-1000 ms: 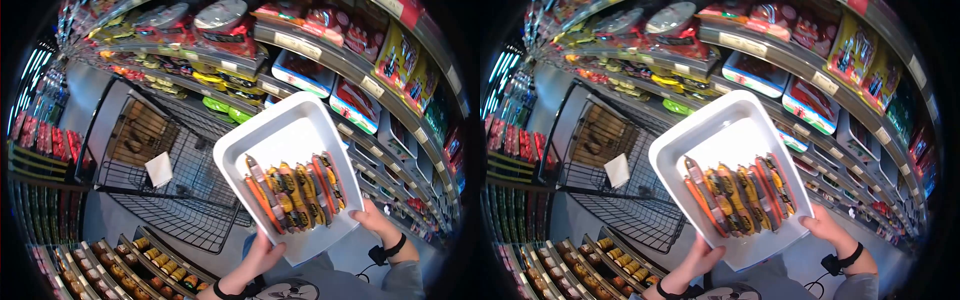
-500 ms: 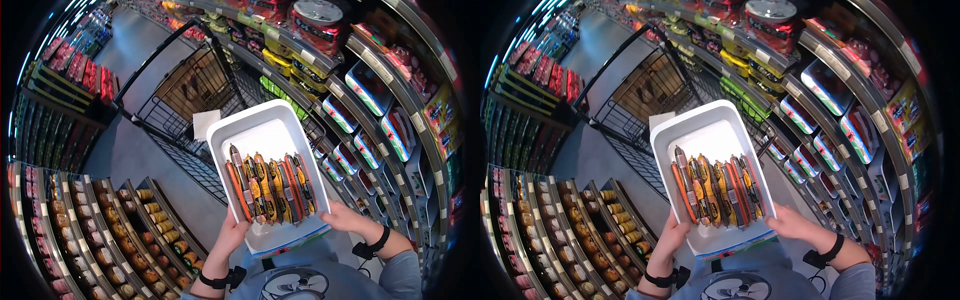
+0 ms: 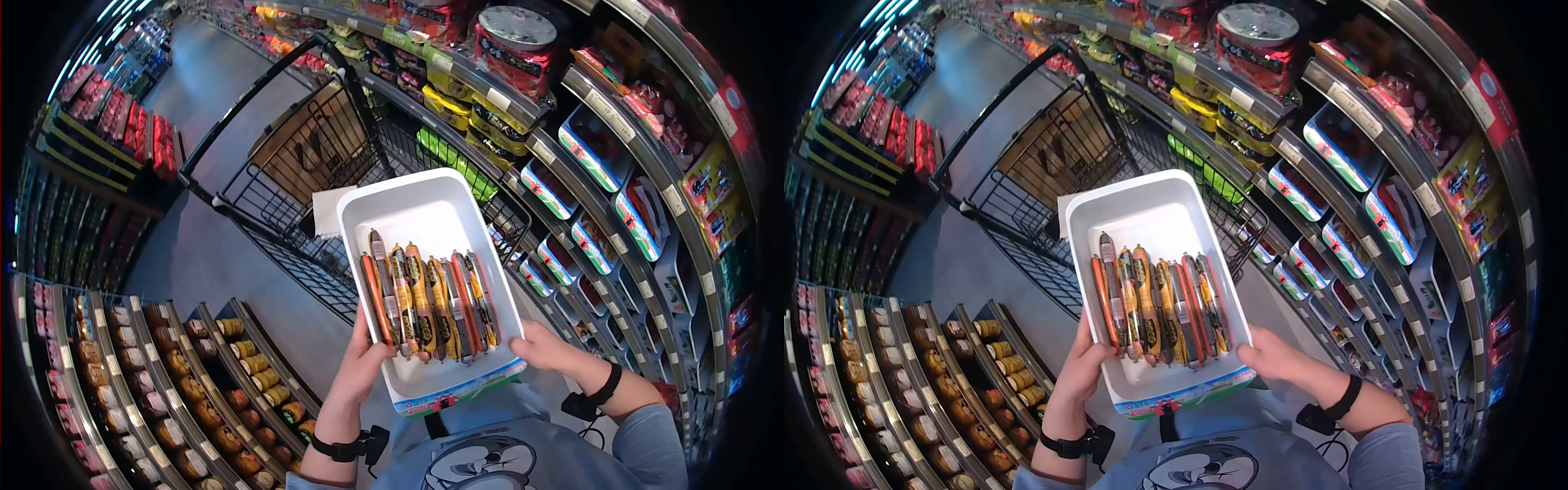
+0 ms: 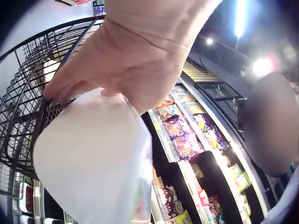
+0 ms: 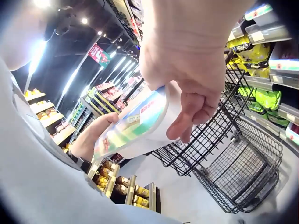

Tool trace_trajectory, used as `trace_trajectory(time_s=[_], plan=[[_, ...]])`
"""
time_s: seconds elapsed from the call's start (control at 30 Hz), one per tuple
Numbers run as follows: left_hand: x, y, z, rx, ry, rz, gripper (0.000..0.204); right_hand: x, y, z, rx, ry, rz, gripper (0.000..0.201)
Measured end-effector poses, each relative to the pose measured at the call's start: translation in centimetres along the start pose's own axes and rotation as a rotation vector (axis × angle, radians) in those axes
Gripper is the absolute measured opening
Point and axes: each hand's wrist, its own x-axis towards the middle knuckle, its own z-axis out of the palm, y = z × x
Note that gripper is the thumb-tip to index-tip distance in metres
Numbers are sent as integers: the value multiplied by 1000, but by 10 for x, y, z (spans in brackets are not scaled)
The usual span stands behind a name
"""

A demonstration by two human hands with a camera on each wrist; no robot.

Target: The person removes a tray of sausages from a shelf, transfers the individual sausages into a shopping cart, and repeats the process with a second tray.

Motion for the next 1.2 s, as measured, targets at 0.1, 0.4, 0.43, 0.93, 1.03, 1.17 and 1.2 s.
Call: trace_trajectory(time_s=[0.1,0.4,0.43,0.93,1.03,1.17,1.2], plan=[[14,16,-12,-82,10,19,86,17,-8,9,87,38,47,30],[65,102,-11,-38,-134,138,86,75,-6,23,323,39,-306,51],[70,106,-7,2,-141,163,84,57,-36,4,493,-98,-95,64],[91,48,17,978,-118,663,81,-40,30,-17,535,358,-6,37],[70,38,31,1178,-76,709,79,-39,38,-12,516,382,-30,36],[44,26,55,1363,-60,806,78,-29,48,-6,460,404,-6,34],[41,22,59,1384,-58,805,78,-28,50,-5,440,414,-16,34]])
